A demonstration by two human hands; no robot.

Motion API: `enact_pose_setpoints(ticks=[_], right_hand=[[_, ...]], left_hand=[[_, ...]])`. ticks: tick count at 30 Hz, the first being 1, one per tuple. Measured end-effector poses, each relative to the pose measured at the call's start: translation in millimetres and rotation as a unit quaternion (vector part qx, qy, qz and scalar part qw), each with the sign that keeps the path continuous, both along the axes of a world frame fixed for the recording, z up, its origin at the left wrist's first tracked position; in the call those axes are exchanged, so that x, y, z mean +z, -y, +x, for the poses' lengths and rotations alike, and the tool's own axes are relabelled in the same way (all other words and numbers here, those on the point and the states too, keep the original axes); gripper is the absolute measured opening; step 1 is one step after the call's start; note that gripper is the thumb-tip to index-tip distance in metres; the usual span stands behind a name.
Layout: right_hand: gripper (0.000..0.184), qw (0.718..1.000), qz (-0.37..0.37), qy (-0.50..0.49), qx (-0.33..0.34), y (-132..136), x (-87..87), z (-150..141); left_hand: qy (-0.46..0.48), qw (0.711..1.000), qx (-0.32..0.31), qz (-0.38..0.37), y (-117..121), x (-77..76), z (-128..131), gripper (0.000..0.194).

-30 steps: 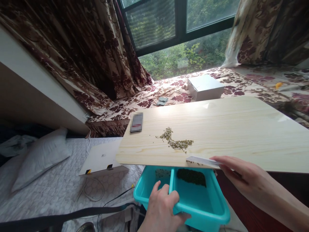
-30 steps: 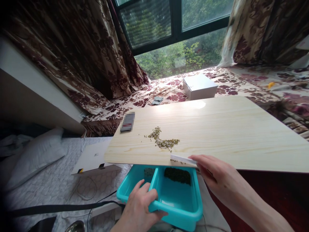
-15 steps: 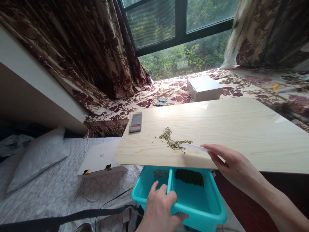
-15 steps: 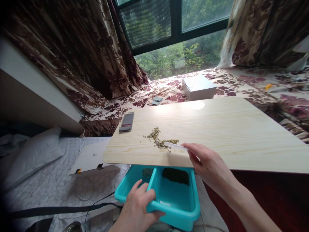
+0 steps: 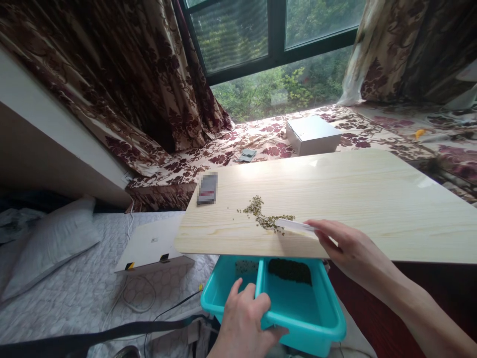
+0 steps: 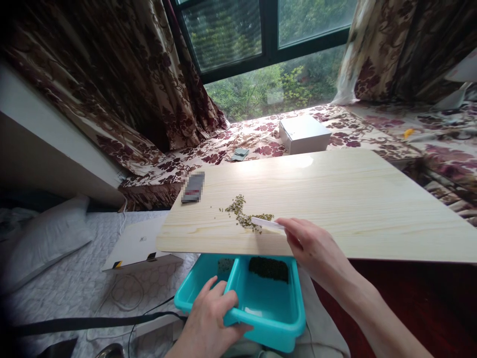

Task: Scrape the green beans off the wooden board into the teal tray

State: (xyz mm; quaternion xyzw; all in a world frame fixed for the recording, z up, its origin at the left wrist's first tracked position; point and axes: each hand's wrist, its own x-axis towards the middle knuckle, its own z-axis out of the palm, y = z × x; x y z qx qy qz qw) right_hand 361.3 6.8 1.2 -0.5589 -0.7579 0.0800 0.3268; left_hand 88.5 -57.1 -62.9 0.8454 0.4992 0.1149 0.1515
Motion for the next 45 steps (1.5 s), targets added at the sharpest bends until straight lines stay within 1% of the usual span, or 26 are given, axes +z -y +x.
enact_pose_setpoints(ticks=[6, 13, 17, 23, 26, 31, 35, 41, 45], right_hand=[[0.035, 1.000, -0.001, 0.010, 0.005, 3.2, 4.0, 0.2], [0.035, 1.000, -0.015, 0.008, 0.013, 6.5, 4.0, 0.1], [0.034, 1.000, -0.006, 0.001, 0.012, 9.5, 5.4, 3.2], [0.035, 0.999, -0.020, -0.006, 0.029, 7.1, 5.9, -1.4], [0.035, 1.000, -0.009, -0.004, 0.024, 3.4, 4.9, -5.0], [0.034, 0.999, 0.002, 0.001, 0.042, 1.4, 2.8, -6.1], [0.034, 0.999, 0.009, -0.002, 0.038, 2.2, 2.7, -7.0], [0.034, 0.997, -0.040, -0.015, 0.067, 4.4, 5.2, -10.2], [0.034, 0.997, -0.036, -0.021, 0.072, 2.4, 6.1, -15.0]], left_hand=[[0.001, 1.000, 0.001, 0.005, 0.2, 1.7, -0.1, 0.045], [0.000, 1.000, 0.000, 0.009, 0.2, 1.5, -2.0, 0.046], [0.001, 1.000, -0.002, 0.014, 0.2, 0.5, -2.4, 0.046], [0.001, 1.000, -0.004, 0.013, 1.9, -0.2, -4.7, 0.045], [0.002, 1.000, -0.003, 0.010, 2.0, -0.3, -6.9, 0.044], [0.013, 1.000, -0.009, 0.005, 1.4, -2.1, -9.8, 0.043], [0.016, 1.000, 0.002, 0.002, 1.8, -5.6, -11.2, 0.043], [0.019, 1.000, -0.006, -0.011, 4.4, -8.9, -18.8, 0.038], [0.015, 1.000, 0.015, -0.004, 6.7, -5.5, -24.3, 0.038]])
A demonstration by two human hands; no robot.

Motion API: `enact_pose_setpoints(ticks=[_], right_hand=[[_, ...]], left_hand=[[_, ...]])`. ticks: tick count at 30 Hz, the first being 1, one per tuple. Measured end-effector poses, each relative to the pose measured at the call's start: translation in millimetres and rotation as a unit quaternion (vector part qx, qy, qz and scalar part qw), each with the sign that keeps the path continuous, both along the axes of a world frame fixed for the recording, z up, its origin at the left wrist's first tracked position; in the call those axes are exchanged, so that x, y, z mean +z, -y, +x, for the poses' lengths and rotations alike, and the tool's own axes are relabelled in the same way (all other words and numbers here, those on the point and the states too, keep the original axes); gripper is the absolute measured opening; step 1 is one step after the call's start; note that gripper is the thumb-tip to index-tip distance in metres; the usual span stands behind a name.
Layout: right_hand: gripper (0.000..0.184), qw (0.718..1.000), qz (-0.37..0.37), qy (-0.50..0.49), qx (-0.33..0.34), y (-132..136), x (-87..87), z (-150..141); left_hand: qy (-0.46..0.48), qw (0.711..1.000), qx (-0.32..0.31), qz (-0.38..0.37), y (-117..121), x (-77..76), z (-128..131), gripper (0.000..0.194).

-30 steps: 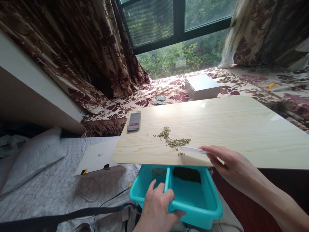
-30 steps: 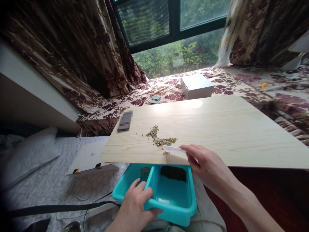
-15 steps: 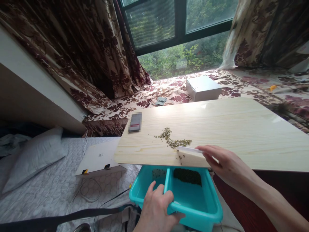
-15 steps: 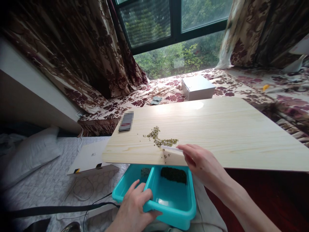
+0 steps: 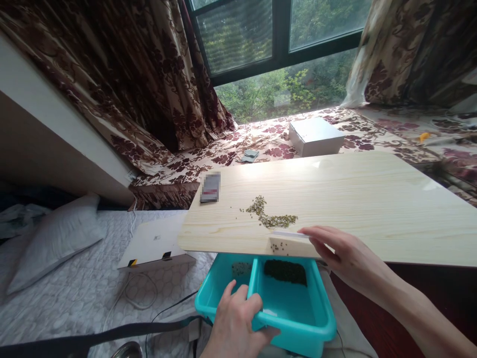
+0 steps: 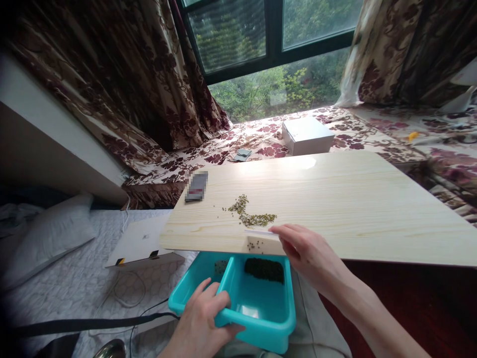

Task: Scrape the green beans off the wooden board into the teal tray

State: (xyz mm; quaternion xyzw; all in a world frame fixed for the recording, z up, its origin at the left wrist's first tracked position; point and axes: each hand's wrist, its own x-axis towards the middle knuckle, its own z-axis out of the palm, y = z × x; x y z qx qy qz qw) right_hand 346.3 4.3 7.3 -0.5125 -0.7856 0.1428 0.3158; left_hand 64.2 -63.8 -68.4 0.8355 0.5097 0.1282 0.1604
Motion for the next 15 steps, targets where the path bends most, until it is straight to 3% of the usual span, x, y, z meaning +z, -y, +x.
enact_pose_setpoints(ticks=[6, 8, 15], right_hand=[[0.033, 0.996, -0.033, -0.029, 0.073, 15.6, -1.3, -2.1], [0.031, 0.997, -0.030, -0.033, 0.069, 20.7, -2.3, 4.2], [0.032, 0.993, 0.041, 0.011, -0.112, -5.5, -6.0, 30.1]], left_hand=[[0.002, 1.000, 0.017, -0.008, -0.2, 0.2, -2.9, 0.037], [0.001, 1.000, 0.018, -0.015, -1.7, -0.9, -1.5, 0.038], [-0.005, 0.999, -0.016, -0.041, -7.1, -2.2, 4.1, 0.038]])
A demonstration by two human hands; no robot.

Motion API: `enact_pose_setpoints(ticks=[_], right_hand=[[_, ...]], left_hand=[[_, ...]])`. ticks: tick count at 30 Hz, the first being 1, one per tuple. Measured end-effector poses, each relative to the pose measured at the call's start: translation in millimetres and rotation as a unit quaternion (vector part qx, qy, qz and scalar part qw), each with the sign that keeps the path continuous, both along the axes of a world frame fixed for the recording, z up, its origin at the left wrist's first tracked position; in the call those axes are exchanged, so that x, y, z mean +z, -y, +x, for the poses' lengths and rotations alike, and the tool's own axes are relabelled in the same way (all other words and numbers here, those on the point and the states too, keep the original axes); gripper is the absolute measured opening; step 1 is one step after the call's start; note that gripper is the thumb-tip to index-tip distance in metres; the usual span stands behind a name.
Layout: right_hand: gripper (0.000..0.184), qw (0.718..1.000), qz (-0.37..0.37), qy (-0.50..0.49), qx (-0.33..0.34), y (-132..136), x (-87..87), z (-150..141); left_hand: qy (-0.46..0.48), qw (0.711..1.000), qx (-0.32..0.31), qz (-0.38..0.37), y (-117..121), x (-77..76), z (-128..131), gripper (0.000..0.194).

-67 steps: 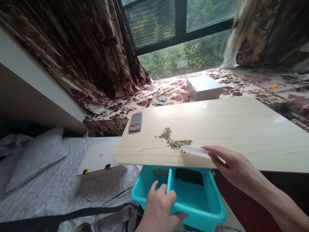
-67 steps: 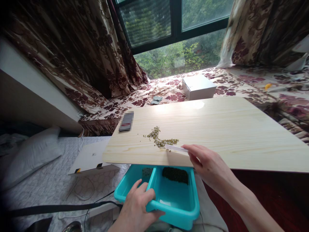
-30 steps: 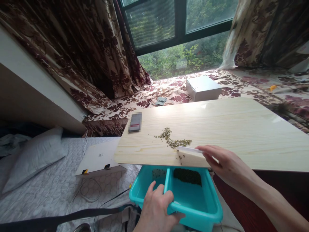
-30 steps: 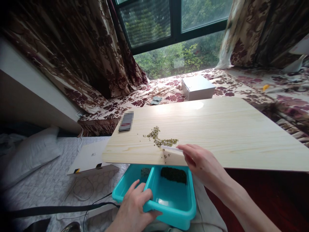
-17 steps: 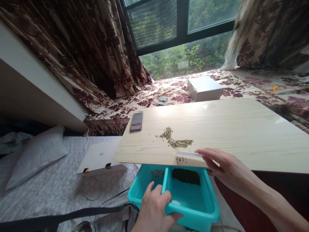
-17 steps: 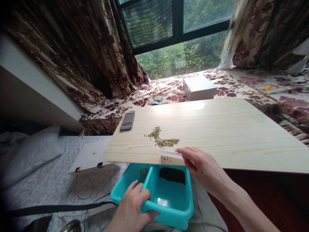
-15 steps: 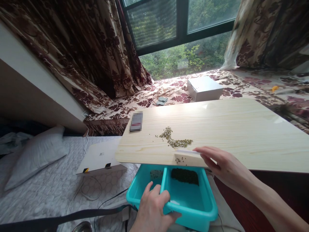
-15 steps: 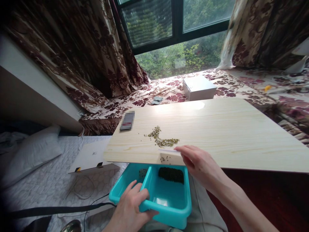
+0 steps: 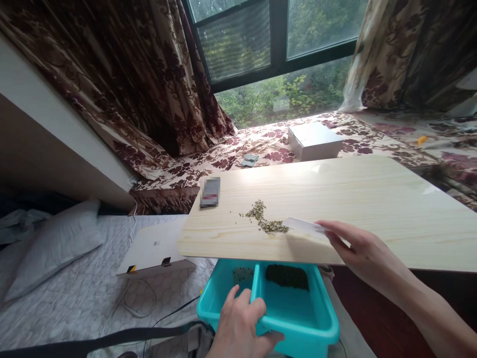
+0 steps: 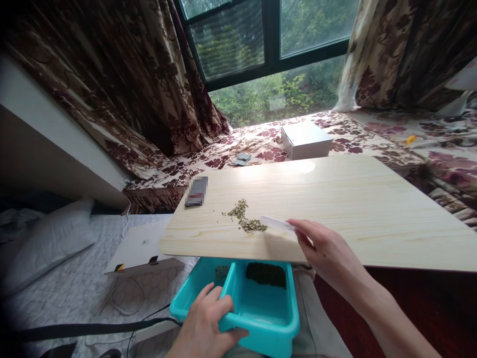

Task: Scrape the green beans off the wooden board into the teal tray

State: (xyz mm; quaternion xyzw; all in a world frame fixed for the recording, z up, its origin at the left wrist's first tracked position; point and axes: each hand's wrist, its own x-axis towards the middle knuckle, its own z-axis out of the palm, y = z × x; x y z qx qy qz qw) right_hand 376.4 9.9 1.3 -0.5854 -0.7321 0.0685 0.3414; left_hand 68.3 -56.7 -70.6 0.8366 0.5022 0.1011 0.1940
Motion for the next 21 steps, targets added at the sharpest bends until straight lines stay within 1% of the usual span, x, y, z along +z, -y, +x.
enact_pose_setpoints(ticks=[3, 6, 8, 11, 14, 17, 19, 21], right_hand=[[0.033, 1.000, 0.007, 0.014, -0.017, -10.4, -2.2, 4.6], [0.033, 1.000, 0.011, 0.018, -0.015, -12.2, -3.8, 6.3], [0.034, 1.000, 0.011, 0.018, -0.007, -11.2, -4.7, 6.8], [0.034, 1.000, 0.007, 0.015, 0.005, -8.8, -5.8, 6.7], [0.032, 1.000, 0.002, 0.007, 0.017, -4.9, -5.9, 5.0], [0.032, 1.000, -0.004, 0.000, 0.029, -0.1, -3.8, 3.2], [0.032, 1.000, -0.002, 0.000, 0.023, 2.2, -1.6, 4.3], [0.032, 1.000, 0.003, 0.006, 0.000, 3.0, -0.1, 8.1]], left_hand=[[-0.001, 1.000, 0.002, 0.004, -0.1, -1.5, 4.7, 0.040], [-0.011, 0.999, 0.020, 0.022, 0.2, -2.4, 11.0, 0.045], [-0.015, 0.999, 0.020, 0.029, -0.5, -1.5, 13.9, 0.046], [-0.015, 1.000, 0.005, 0.021, -2.6, 1.2, 15.2, 0.046], [-0.015, 1.000, 0.009, 0.014, -3.7, 2.9, 15.5, 0.045], [-0.015, 1.000, 0.015, 0.013, -3.3, 1.5, 16.3, 0.046], [-0.016, 1.000, 0.021, 0.016, -2.9, -0.8, 15.9, 0.046], [-0.015, 1.000, 0.011, 0.017, -3.1, -3.5, 14.0, 0.044]])
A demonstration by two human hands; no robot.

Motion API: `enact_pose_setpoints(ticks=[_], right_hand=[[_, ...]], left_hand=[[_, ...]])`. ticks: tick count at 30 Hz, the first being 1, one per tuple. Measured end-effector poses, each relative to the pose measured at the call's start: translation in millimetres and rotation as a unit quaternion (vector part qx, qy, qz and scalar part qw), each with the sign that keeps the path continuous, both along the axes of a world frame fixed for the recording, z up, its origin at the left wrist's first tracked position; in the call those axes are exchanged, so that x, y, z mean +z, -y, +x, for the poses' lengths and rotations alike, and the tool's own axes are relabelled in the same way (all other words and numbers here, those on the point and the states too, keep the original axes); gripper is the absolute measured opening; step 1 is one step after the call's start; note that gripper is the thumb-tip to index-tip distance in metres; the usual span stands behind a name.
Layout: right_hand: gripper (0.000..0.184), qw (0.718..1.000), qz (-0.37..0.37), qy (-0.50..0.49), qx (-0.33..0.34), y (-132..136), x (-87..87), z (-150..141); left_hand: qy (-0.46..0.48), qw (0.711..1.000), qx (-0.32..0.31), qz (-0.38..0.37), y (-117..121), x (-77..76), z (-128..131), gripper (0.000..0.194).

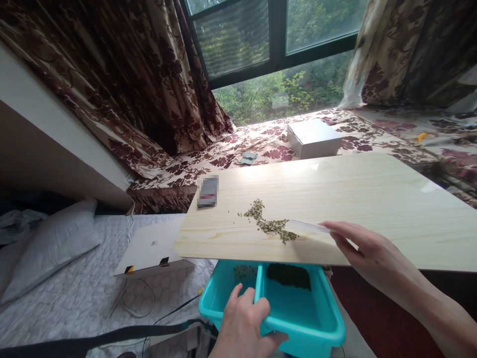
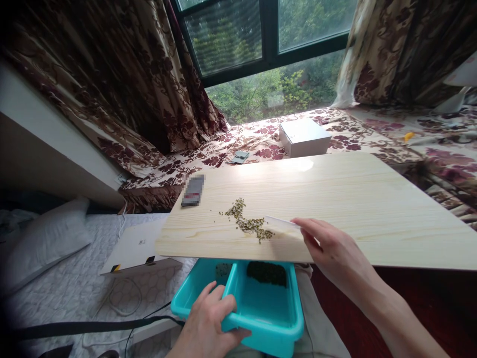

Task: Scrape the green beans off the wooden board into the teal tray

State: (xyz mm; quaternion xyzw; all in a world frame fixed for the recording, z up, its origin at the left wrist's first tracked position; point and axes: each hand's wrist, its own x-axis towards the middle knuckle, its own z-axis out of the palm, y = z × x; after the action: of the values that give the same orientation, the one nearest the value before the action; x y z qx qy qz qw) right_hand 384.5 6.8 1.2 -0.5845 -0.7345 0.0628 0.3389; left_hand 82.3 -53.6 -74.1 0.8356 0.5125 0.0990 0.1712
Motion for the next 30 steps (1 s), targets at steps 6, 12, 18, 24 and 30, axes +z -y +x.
enact_pose_setpoints(ticks=[6, 12, 18, 24, 30], right_hand=[[0.031, 0.999, -0.005, 0.016, -0.046, 3.4, -3.8, 15.0], [0.031, 0.999, -0.015, 0.005, -0.034, 12.5, -4.5, 13.3], [0.031, 0.999, -0.024, -0.004, -0.033, 13.3, -1.5, 8.5], [0.032, 0.999, -0.033, -0.012, -0.042, 14.5, -4.7, 9.5], [0.035, 0.993, -0.072, -0.040, -0.085, 3.9, -9.8, 10.9]], left_hand=[[0.017, 0.999, -0.032, 0.001, -0.5, -4.4, -6.2, 0.039], [0.005, 0.999, -0.038, -0.001, 1.4, -1.2, -6.7, 0.039], [0.000, 0.999, -0.038, -0.001, 0.3, 2.0, -5.5, 0.040], [-0.005, 0.999, -0.035, 0.003, 1.7, 3.3, -4.7, 0.040], [0.001, 0.999, -0.043, 0.003, 1.8, 2.2, -6.0, 0.041]])
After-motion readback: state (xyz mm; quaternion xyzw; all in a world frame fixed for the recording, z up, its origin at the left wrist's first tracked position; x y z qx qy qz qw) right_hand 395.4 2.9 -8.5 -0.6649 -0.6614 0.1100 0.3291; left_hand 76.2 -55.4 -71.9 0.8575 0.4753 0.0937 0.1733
